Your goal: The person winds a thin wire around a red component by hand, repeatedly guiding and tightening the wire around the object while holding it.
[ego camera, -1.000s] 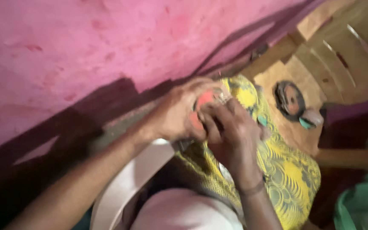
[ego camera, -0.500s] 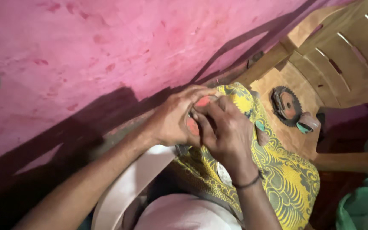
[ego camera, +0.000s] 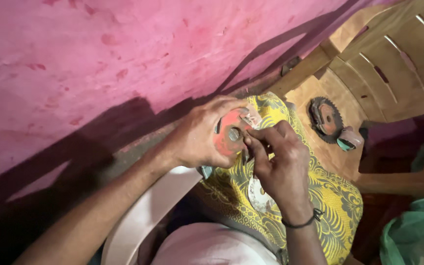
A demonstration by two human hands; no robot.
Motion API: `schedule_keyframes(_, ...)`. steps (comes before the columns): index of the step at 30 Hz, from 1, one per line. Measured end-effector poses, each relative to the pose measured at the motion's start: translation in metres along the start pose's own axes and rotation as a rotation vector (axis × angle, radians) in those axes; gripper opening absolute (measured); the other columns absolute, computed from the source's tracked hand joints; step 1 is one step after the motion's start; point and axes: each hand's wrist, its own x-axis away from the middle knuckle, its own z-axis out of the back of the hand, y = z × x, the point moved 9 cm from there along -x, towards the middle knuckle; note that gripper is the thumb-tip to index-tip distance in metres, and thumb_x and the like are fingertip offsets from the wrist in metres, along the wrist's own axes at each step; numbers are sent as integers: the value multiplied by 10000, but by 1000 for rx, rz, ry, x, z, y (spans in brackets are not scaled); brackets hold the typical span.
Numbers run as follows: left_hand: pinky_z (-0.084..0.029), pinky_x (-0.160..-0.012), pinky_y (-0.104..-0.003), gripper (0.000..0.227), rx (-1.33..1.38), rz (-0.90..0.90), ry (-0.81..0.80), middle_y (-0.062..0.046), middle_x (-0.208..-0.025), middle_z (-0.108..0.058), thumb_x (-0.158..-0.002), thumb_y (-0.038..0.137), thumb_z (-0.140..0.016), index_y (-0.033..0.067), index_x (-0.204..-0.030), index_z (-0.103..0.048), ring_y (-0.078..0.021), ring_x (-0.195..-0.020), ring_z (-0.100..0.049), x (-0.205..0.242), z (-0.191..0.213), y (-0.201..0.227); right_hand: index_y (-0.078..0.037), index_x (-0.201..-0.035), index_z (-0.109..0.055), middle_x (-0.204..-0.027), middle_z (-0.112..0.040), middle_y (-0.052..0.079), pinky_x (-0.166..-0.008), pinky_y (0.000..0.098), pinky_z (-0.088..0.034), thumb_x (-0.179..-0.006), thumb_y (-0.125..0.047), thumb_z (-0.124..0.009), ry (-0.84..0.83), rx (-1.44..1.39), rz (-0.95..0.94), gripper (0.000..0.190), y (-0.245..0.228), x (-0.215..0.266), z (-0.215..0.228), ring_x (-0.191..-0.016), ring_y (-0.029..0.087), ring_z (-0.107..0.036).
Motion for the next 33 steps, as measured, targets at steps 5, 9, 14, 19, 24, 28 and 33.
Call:
schedule_keyframes(5, -511, -1084, -396, 986, 23, 3, 0, -165, -1394, -605, -531, 250, -894, 58, -1423, -521, -304, -1265, -641, -2, 3, 1, -100, -955, -768, -812, -615, 101, -585, 398, -471, -860, -135, -807, 19, 84, 139, 108, -13, -1, 3, -658, 262, -623)
schedule_keyframes(9, -513, -1088, -401, 938, 20, 7, -6, -164, -1399, -612, -588, 221, -884, 67, -1441, -524, -305, -1278, -642, -6, 3, 9, -125, -923, -786, -756, -605, 92, -540, 412, -462, -850, -169, -816, -13, 107, 80, 91, -13, -11, 5, -588, 260, -607)
schedule_keyframes(14, -510, -1082, -409, 951, -22, -13, -7, -166, -1382, -611, -551, 196, -885, 63, -1420, -525, -318, -1264, -638, -4, -1, 9, -130, -961, -751, -821, -604, 68, -610, 398, -493, -899, -183, -785, 54, 39, 125, 89, -16, -5, 13, -697, 246, -642)
schedule_keyframes(19, -524, -1078, -405, 933, -39, -53, -19, -153, -1376, -623, -563, 182, -871, 74, -1421, -520, -324, -1265, -644, -10, 2, 16, -136, -948, -779, -790, -609, 83, -574, 408, -486, -854, -171, -801, 23, 60, 96, 103, -7, -9, 10, -653, 264, -632)
schedule_keyframes(24, -515, -1079, -415, 929, -57, -78, -10, -169, -1398, -603, -591, 195, -894, 56, -1428, -515, -337, -1275, -628, -8, 0, 15, -152, -990, -782, -801, -599, 71, -628, 401, -504, -856, -160, -781, 65, 40, 155, 133, -11, -10, 10, -712, 268, -643)
schedule_keyframes(28, -531, -1115, -392, 840, -46, -27, -1, -136, -1404, -645, -628, 171, -865, 71, -1406, -563, -300, -1298, -660, -11, 0, 18, -146, -978, -769, -848, -628, 77, -629, 397, -508, -859, -161, -791, 80, 26, 193, 121, -16, -9, 18, -742, 278, -656)
schedule_keyframes(33, -503, -1089, -409, 952, -85, -42, -11, -167, -1381, -620, -525, 186, -899, 42, -1398, -547, -329, -1279, -627, -15, 0, 22, -158, -999, -779, -815, -610, 58, -632, 386, -518, -854, -183, -778, 79, 6, 95, 148, 0, -13, 19, -720, 250, -658)
